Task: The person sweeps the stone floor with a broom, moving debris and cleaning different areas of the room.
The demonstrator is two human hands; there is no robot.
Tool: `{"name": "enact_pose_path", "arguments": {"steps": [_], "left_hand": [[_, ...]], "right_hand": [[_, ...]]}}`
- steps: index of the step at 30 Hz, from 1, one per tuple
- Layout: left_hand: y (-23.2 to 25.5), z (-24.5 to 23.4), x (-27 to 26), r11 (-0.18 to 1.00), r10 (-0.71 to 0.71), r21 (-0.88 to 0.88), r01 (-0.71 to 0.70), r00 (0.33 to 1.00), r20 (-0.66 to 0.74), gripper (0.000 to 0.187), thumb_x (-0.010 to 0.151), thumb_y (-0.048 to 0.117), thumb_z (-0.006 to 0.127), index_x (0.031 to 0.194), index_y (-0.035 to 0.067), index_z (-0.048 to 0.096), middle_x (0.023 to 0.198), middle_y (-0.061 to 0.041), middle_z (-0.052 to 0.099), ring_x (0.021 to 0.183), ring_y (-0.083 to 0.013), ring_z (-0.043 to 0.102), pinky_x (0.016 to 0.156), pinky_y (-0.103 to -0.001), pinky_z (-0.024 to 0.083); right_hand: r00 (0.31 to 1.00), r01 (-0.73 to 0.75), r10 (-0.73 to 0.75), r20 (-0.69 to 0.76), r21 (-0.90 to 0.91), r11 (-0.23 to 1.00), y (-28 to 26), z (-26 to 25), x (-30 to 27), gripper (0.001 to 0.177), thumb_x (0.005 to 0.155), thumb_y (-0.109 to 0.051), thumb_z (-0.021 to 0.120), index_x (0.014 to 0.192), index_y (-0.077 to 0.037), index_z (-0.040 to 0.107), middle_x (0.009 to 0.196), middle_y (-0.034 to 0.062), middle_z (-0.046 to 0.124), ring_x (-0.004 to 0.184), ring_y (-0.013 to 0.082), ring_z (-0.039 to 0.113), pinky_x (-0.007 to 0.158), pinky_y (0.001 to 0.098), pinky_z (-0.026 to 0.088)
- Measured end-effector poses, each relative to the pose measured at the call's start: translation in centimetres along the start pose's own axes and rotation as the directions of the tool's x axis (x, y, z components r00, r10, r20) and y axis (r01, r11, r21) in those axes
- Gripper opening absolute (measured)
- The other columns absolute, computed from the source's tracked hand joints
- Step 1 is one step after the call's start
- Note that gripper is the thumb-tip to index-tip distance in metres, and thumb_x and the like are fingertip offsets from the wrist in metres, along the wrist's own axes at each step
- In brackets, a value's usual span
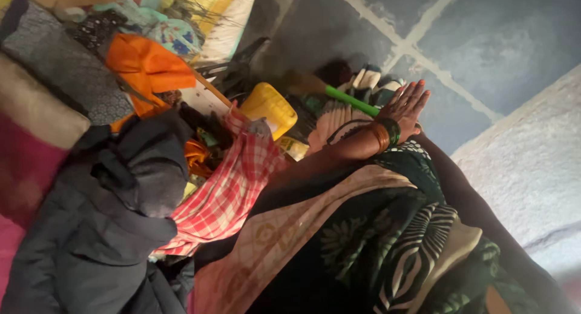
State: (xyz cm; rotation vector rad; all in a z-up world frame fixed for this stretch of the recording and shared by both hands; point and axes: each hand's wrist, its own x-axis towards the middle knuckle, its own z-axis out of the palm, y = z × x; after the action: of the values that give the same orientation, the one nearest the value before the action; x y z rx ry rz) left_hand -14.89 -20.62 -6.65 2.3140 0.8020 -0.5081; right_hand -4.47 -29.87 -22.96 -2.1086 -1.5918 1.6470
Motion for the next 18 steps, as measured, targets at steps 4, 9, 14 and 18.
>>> {"name": "enact_pose_path", "arguments": {"steps": [4, 9, 14, 18], "left_hand": [[-3.1, -1.7, -1.1, 0.994, -0.078, -0.075, 0.076, 0.997, -0.023, 0.104, 0.092, 0.047, 0.068, 0.162, 0.007, 0.004, 0.171, -0.017, -0.006, 0.16, -0.0312, -0.003, 0.13, -0.046, 0.003], [-5.9, -4.2, -1.7, 0.988, -0.093, -0.124, 0.095, 0.995, 0.021, 0.103, 0.093, 0.043, 0.069, 0.164, 0.007, 0.004, 0.173, -0.017, -0.005, 0.162, -0.0307, -0.001, 0.132, -0.046, 0.004], [-7.5, -5.0, -1.1, 0.994, -0.031, -0.103, 0.031, 1.0, 0.005, 0.102, 0.092, 0.042, 0.069, 0.163, 0.006, 0.005, 0.172, -0.018, -0.005, 0.16, -0.0324, -0.002, 0.13, -0.047, 0.003], [-8.6, -5.6, -0.3, 0.996, 0.021, -0.083, -0.02, 1.0, 0.009, 0.102, 0.092, 0.042, 0.069, 0.162, 0.005, 0.006, 0.17, -0.019, -0.006, 0.159, -0.0336, -0.004, 0.128, -0.047, 0.003]], "right_hand": [[0.997, -0.072, 0.072, 0.026, 0.016, 0.997, -0.2, 1.0, 2.6, 0.048, 0.091, -0.038, 0.078, 0.119, -0.001, 0.065, 0.092, 0.0208, 0.072, 0.079, 0.0337, 0.07, 0.07, 0.0464, 0.054], [0.941, -0.315, 0.334, -0.056, 0.215, 0.924, 1.8, -1.8, 0.6, 0.047, 0.089, -0.039, 0.081, 0.111, 0.001, 0.07, 0.092, 0.0202, 0.072, 0.085, 0.0327, 0.07, 0.074, 0.0467, 0.053], [0.772, -0.399, 0.635, 0.032, 0.802, 0.444, -1.3, -5.6, -3.2, 0.032, 0.098, -0.031, 0.07, 0.105, -0.001, 0.063, 0.069, 0.0112, 0.059, 0.051, 0.0251, 0.058, 0.047, 0.0396, 0.049], [0.704, -0.293, 0.709, -0.041, 0.893, 0.342, -2.6, -8.6, -2.7, 0.036, 0.101, -0.033, 0.069, 0.102, 0.003, 0.061, 0.07, 0.0112, 0.062, 0.053, 0.0239, 0.061, 0.048, 0.0388, 0.049]]}}
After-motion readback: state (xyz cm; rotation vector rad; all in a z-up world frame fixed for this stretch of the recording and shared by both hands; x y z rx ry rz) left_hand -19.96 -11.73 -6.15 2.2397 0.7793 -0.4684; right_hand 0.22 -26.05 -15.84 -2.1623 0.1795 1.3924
